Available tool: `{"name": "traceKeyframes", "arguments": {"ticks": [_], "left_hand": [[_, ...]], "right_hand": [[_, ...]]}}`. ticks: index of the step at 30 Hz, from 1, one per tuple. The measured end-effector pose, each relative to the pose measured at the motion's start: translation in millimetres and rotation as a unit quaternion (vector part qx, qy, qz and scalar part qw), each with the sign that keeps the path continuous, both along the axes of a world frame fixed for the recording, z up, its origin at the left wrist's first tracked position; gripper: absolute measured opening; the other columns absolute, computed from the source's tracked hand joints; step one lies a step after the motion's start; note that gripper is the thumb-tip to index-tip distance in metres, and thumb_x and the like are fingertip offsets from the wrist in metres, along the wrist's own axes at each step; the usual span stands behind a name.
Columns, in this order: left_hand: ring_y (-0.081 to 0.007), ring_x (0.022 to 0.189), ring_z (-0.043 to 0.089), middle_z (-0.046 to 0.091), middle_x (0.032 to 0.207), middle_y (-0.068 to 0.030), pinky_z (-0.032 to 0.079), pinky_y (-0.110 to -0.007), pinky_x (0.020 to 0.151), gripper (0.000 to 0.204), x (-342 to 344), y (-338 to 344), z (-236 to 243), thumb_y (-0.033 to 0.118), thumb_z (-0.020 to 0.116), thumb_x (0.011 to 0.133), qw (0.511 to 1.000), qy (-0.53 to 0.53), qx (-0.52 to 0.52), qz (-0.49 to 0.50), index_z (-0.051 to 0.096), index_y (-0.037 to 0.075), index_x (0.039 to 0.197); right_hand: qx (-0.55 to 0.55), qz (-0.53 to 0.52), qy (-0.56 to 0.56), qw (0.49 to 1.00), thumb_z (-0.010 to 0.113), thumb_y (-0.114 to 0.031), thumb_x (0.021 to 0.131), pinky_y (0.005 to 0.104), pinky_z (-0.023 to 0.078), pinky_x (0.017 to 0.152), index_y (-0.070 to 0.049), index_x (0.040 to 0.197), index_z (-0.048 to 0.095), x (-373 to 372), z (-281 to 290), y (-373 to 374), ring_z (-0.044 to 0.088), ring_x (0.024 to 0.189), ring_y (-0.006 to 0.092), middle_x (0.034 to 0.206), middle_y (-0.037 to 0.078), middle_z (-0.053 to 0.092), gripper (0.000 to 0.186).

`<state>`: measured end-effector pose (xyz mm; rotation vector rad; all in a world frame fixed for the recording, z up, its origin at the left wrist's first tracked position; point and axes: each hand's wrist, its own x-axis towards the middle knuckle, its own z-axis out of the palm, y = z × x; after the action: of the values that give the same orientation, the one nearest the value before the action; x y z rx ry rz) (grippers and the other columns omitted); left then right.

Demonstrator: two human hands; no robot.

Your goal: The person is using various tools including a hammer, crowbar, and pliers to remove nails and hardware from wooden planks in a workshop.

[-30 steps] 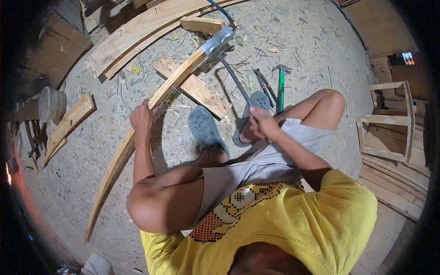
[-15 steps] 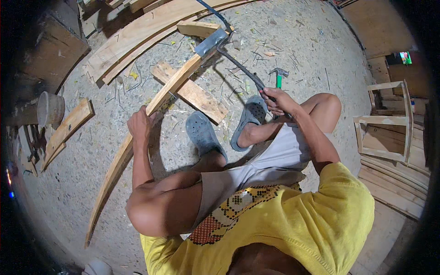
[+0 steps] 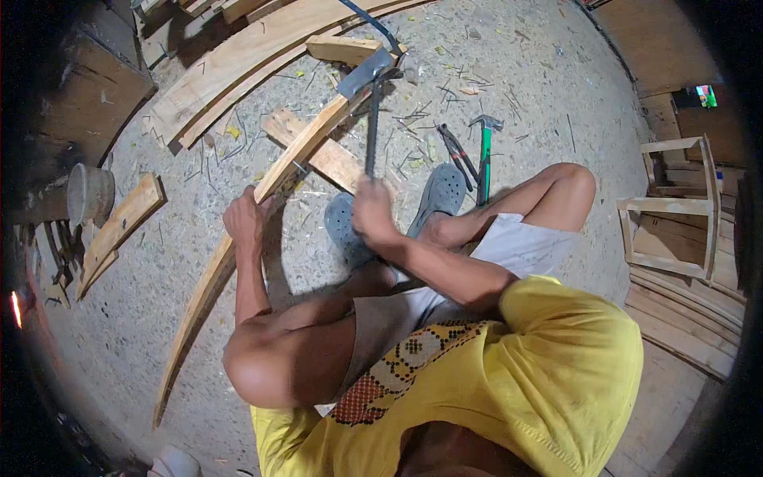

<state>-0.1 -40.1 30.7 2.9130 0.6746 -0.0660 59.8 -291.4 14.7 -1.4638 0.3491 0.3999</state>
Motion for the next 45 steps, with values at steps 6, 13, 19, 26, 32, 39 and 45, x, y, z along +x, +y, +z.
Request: {"name": "traceKeyframes", "arguments": {"ticks": [6,13,19,26,32,39,45], "left_hand": [[-0.0427,0.081,0.07,0.072,0.082,-0.0224,0.053,-0.051,0.07,0.045,17.9,-1.8,1.6,0.038,0.085,0.078,1.0,-0.009,-0.005,-0.015,0.07,0.005,0.104],[-0.0437,0.078,0.068,0.07,0.078,-0.0222,0.052,-0.052,0.068,0.043,5.9,5.8,3.7,0.039,0.085,0.078,0.999,-0.041,0.007,-0.023,0.068,0.005,0.098],[-0.0433,0.076,0.067,0.068,0.076,-0.0214,0.051,-0.053,0.068,0.044,11.7,2.0,-1.2,0.039,0.085,0.078,0.997,-0.067,0.013,-0.038,0.067,0.004,0.097],[-0.0423,0.078,0.068,0.07,0.079,-0.0229,0.051,-0.052,0.067,0.052,-17.6,21.3,-2.8,0.05,0.084,0.077,1.0,-0.001,0.009,0.01,0.07,0.004,0.098],[-0.0433,0.075,0.068,0.069,0.076,-0.0223,0.051,-0.052,0.066,0.049,13.7,4.9,2.2,0.048,0.084,0.077,0.999,-0.024,0.01,-0.018,0.07,0.004,0.095],[-0.042,0.075,0.069,0.071,0.079,-0.0218,0.053,-0.05,0.068,0.05,23.8,-2.1,1.4,0.049,0.085,0.077,1.0,-0.008,0.001,-0.023,0.073,0.007,0.102],[-0.0414,0.077,0.07,0.071,0.078,-0.0213,0.053,-0.051,0.066,0.053,4.1,9.5,2.2,0.051,0.084,0.077,1.0,0.009,0.022,-0.003,0.072,0.007,0.103]], "right_hand": [[-0.145,0.089,-0.045,0.984,0.047,-0.035,0.108,0.0407,0.043,0.054,-0.004,0.093,0.056,13.7,-40.5,-64.1,0.053,0.056,0.0224,0.065,0.008,0.055,0.035],[0.138,0.091,0.13,0.977,0.048,-0.042,0.109,0.0302,0.024,0.031,-0.016,0.085,0.043,17.5,41.3,-87.6,0.031,0.036,0.0104,0.054,-0.004,0.034,0.036],[0.168,-0.065,0.075,0.981,0.049,-0.032,0.108,0.0332,0.033,0.035,-0.011,0.088,0.048,2.1,-3.3,27.1,0.04,0.039,0.0135,0.057,0.0,0.043,0.028],[0.215,0.168,0.217,0.937,0.044,-0.045,0.11,0.029,0.021,0.03,-0.015,0.083,0.045,35.0,40.9,-119.8,0.026,0.033,0.0124,0.05,-0.003,0.032,0.041],[0.231,0.052,0.189,0.953,0.045,-0.047,0.109,0.0298,0.021,0.032,-0.017,0.085,0.044,18.4,20.7,-78.4,0.027,0.034,0.0122,0.051,-0.002,0.033,0.039],[0.19,-0.047,0.095,0.976,0.046,-0.046,0.109,0.0329,0.029,0.034,-0.016,0.083,0.045,9.4,-18.4,4.9,0.038,0.038,0.0138,0.056,-0.002,0.039,0.04],[0.313,0.184,0.265,0.893,0.043,-0.053,0.108,0.0308,0.026,0.03,-0.016,0.079,0.046,47.3,36.8,-158.2,0.03,0.035,0.0131,0.052,-0.002,0.037,0.047]]}}
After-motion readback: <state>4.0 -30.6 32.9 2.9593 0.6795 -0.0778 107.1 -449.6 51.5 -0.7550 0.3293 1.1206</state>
